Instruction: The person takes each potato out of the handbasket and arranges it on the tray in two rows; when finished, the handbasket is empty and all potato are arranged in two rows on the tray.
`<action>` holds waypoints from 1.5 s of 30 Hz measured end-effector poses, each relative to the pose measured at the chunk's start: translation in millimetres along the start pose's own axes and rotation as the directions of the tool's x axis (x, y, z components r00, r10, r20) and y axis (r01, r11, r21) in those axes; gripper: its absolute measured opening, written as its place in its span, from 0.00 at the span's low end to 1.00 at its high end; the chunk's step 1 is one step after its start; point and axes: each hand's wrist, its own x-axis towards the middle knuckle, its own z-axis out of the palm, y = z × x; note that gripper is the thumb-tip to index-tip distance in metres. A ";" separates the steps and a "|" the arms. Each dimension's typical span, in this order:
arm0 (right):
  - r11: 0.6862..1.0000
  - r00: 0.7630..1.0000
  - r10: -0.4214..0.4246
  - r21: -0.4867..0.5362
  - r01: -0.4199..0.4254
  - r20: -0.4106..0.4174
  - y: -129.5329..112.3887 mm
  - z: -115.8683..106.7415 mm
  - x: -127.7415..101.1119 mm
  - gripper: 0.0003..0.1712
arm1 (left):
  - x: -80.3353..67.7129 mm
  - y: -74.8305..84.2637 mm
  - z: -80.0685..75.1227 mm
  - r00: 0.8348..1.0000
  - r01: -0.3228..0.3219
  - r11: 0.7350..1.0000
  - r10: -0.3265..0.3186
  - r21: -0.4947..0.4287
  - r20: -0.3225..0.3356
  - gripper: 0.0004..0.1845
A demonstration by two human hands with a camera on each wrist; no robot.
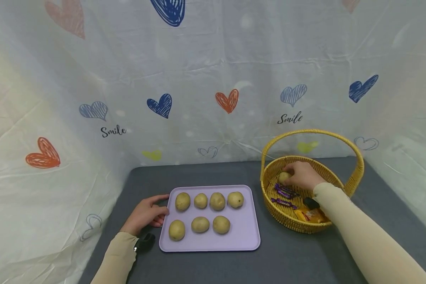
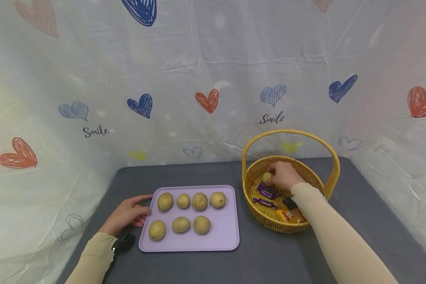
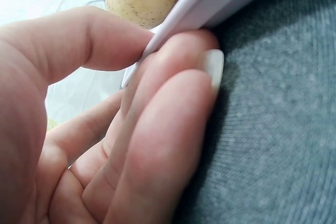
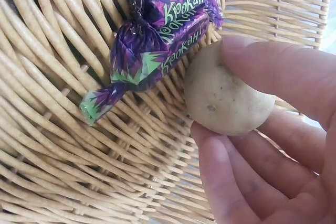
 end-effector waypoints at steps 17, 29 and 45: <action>0.995 0.993 -0.094 0.017 0.096 -0.069 -40.3 -12.2 -38.4 0.26 | -0.9 1.1 0.1 1.000 0.005 1.000 -0.005 -0.008 -0.004 0.37; 0.977 0.972 -0.191 0.069 0.202 -0.133 -90.8 7.6 -79.1 0.19 | 0.1 0.9 -0.4 1.000 -0.003 1.000 0.003 -0.009 0.001 0.37; 0.939 0.944 -0.321 0.104 0.328 -0.079 -126.5 82.4 -87.8 0.18 | -1.1 0.7 -0.1 1.000 0.001 1.000 -0.001 -0.008 -0.010 0.36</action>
